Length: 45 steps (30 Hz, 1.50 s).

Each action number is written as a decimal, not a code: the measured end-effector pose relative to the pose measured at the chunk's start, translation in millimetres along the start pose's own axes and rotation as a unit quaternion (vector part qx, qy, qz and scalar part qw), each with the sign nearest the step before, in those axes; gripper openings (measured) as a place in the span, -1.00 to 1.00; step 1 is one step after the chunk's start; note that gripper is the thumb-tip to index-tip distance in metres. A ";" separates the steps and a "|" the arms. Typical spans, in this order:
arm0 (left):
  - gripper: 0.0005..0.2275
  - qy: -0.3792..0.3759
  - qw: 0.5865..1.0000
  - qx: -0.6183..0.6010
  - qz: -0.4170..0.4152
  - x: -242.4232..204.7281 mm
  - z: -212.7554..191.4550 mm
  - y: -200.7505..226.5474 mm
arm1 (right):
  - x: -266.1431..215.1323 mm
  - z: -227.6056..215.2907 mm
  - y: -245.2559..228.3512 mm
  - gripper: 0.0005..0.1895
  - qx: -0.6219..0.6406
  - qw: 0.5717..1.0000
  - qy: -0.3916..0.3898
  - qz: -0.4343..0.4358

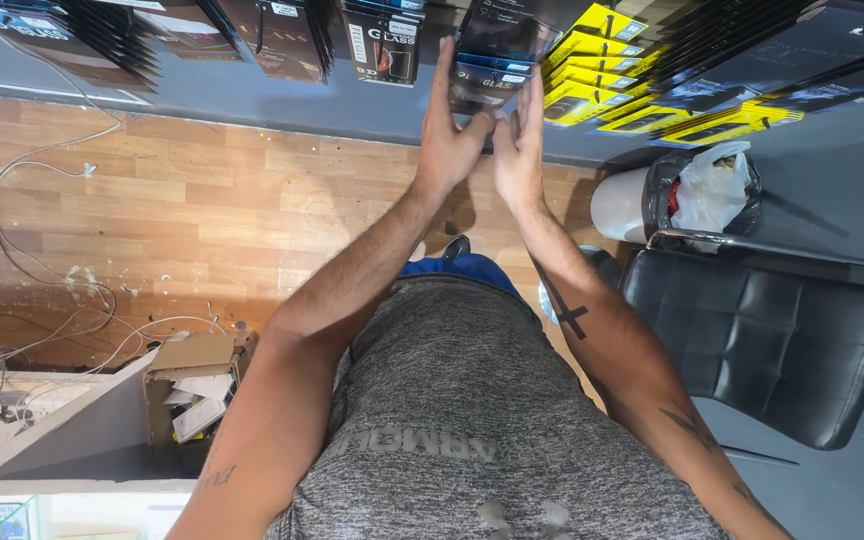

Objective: Organizing and rearranging screen protector boxes on a display wall and counter in a mobile repair shop.

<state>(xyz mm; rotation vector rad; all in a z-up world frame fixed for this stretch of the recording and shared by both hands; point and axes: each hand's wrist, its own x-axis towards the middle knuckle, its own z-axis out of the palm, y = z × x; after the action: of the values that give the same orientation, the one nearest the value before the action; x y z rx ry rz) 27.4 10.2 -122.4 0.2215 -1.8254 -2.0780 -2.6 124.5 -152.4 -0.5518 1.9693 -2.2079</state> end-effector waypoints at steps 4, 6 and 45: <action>-0.30 -0.002 1.000 0.005 -0.007 -8.6 -7.9 9.6 | -11.9 2.7 -9.6 -0.33 -0.067 0.996 0.029 0.047; -0.31 -0.017 0.999 0.019 -0.047 -15.8 -16.8 18.1 | -21.7 3.7 -14.7 -0.35 -0.069 0.996 0.025 0.050; -0.47 -0.015 0.998 0.003 0.058 53.6 -118.7 -8.9 | 63.6 116.3 29.1 -0.44 -0.051 0.999 0.000 -0.016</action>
<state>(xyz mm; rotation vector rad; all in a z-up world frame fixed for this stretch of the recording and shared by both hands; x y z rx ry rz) 18.3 -118.4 -142.6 0.0845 -1.8179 -2.0069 -24.4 -9.2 -160.0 -0.6003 2.0978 -2.1346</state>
